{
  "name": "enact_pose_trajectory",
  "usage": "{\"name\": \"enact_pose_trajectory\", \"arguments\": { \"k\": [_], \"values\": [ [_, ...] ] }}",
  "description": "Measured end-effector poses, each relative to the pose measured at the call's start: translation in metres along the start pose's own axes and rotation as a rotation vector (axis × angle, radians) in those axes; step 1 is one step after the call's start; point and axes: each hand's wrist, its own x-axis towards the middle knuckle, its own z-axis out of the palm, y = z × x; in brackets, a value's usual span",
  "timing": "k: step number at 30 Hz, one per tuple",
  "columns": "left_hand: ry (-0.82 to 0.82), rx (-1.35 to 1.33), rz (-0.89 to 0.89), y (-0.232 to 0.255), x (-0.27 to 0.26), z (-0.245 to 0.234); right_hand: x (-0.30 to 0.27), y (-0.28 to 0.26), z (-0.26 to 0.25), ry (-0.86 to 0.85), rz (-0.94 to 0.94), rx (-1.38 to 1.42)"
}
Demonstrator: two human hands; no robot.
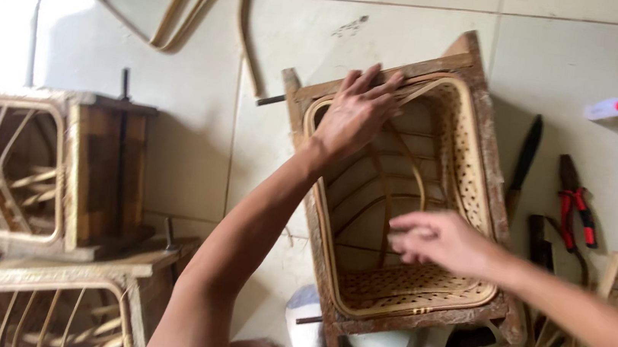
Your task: The person is weaving a basket using thin wooden strips. They bend and fit the strips into a wooden mold, using a hammer to secure them in place. The person also uses pliers to adjust the strips.
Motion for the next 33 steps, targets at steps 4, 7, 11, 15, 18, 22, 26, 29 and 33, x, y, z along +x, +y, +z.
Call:
{"name": "enact_pose_trajectory", "arguments": {
  "k": [4,7,11,15,18,22,26,29,33],
  "values": [
    [0.02,-0.037,-0.02,0.002,0.0,-0.006,0.048,-0.031,-0.002,-0.153,0.032,0.199],
    [0.036,-0.03,-0.006,0.0,0.0,-0.008,0.097,-0.045,0.027,-0.139,-0.108,0.033],
    [0.086,-0.022,0.013,0.0,-0.001,-0.005,0.128,-0.048,0.048,-0.105,-0.123,0.258],
    [0.088,-0.011,0.019,-0.002,0.001,-0.005,0.144,-0.04,0.058,0.025,-0.192,0.153],
    [0.108,-0.014,0.038,0.0,0.002,-0.01,0.151,-0.032,0.061,-0.015,-0.344,0.364],
    [0.093,0.007,0.051,0.001,0.0,-0.017,0.162,-0.023,0.074,-0.205,-0.376,0.688],
    [0.112,-0.002,0.06,0.003,0.008,-0.017,0.17,-0.024,0.063,-0.226,-0.357,0.648],
    [0.094,0.027,0.054,0.001,0.003,-0.016,0.17,-0.026,0.064,-0.231,-0.353,0.625],
    [0.089,0.015,0.041,0.001,0.005,-0.018,0.168,-0.028,0.065,-0.22,-0.456,0.553]
  ]
}}
